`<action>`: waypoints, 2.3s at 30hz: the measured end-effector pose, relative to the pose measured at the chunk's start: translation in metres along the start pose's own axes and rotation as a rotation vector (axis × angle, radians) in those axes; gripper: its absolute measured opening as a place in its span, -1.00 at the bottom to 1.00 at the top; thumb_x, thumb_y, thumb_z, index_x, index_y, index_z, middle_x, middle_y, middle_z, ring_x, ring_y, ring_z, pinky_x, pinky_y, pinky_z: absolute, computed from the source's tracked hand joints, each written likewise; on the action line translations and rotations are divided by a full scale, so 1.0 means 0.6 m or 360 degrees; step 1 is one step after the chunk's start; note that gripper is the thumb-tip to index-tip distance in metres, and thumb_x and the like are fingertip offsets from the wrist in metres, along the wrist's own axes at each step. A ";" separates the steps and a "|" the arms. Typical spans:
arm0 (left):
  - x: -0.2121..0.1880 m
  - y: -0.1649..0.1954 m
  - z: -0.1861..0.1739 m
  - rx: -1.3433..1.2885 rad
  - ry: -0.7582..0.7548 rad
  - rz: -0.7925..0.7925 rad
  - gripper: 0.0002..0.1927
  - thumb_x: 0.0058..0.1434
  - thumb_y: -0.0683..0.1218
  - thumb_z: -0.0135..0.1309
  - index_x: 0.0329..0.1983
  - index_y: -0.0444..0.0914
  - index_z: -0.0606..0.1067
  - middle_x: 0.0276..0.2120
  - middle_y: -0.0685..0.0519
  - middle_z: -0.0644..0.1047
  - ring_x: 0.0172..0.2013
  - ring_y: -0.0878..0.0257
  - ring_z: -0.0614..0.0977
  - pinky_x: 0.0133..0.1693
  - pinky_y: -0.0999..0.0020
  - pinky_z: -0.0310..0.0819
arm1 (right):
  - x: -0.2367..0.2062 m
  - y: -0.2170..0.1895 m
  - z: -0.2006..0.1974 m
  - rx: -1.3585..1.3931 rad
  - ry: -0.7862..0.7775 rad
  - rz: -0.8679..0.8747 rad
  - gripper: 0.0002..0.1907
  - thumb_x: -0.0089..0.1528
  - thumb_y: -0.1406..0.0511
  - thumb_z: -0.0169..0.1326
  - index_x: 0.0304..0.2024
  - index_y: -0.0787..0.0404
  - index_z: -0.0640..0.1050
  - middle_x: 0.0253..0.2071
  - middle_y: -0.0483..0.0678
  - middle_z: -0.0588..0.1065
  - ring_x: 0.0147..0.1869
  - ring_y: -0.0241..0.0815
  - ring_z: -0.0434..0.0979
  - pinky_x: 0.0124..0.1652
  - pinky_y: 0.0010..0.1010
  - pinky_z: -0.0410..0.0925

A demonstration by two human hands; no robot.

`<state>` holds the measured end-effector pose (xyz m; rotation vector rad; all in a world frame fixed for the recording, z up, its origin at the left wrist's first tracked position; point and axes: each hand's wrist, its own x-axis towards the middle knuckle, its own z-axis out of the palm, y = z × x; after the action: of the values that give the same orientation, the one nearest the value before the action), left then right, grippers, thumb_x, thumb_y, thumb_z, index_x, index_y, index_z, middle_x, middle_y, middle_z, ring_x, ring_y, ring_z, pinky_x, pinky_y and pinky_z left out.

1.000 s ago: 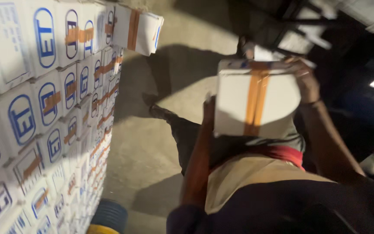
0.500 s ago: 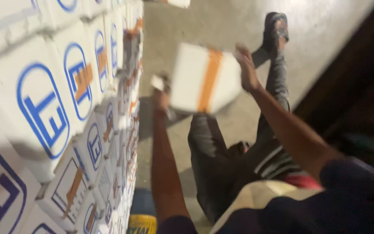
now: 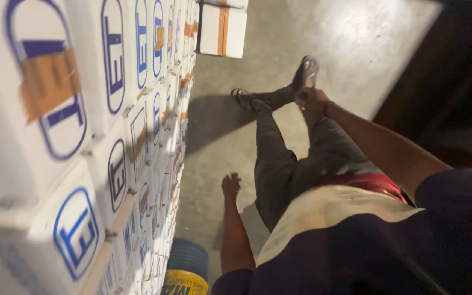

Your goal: The person packs small cylindrical items into plastic bags and places them into a cardboard box with dividers. They then close the box, apply tape to seal it, and place it on a stack of other boxes.

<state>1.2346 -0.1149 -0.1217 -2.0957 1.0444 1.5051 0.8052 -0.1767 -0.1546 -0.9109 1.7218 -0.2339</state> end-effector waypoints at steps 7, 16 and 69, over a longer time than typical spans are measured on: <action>-0.143 0.042 0.010 -0.0511 0.0206 0.0062 -0.69 0.41 -0.05 -0.11 -0.01 -0.26 0.60 -0.31 0.01 0.69 -0.57 0.30 0.58 -0.47 0.31 0.51 | -0.172 0.052 -0.156 0.0304 0.0048 0.0447 -0.71 0.23 0.22 0.19 -0.03 0.17 0.59 -0.16 -0.04 0.62 -0.22 -0.22 0.68 -0.28 -0.29 0.51; -0.121 0.178 0.005 -0.0869 0.0390 0.0389 -0.73 0.37 -0.13 -0.08 0.01 -0.28 0.57 -0.30 -0.05 0.68 -0.66 0.29 0.48 -0.59 0.36 0.34 | -0.186 0.058 -0.329 0.0594 0.0354 0.0219 -0.85 0.37 0.34 0.04 -0.05 0.23 0.57 -0.12 -0.03 0.61 -0.14 -0.20 0.67 -0.28 -0.38 0.49; -0.187 1.081 0.382 0.0900 -0.0235 0.1481 -0.74 0.20 -0.01 0.19 -0.14 -0.26 0.62 -0.29 -0.07 0.66 -0.31 0.02 0.66 -0.21 0.12 0.53 | -0.506 0.403 -0.502 0.1774 0.1610 0.1034 -0.77 0.33 0.25 0.12 -0.02 0.23 0.57 -0.11 -0.05 0.62 -0.10 -0.21 0.67 -0.23 -0.38 0.49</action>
<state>0.5881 -0.3546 -0.0198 -1.1066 2.2314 1.4007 0.4539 0.1070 0.0389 0.7248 2.1848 -1.1927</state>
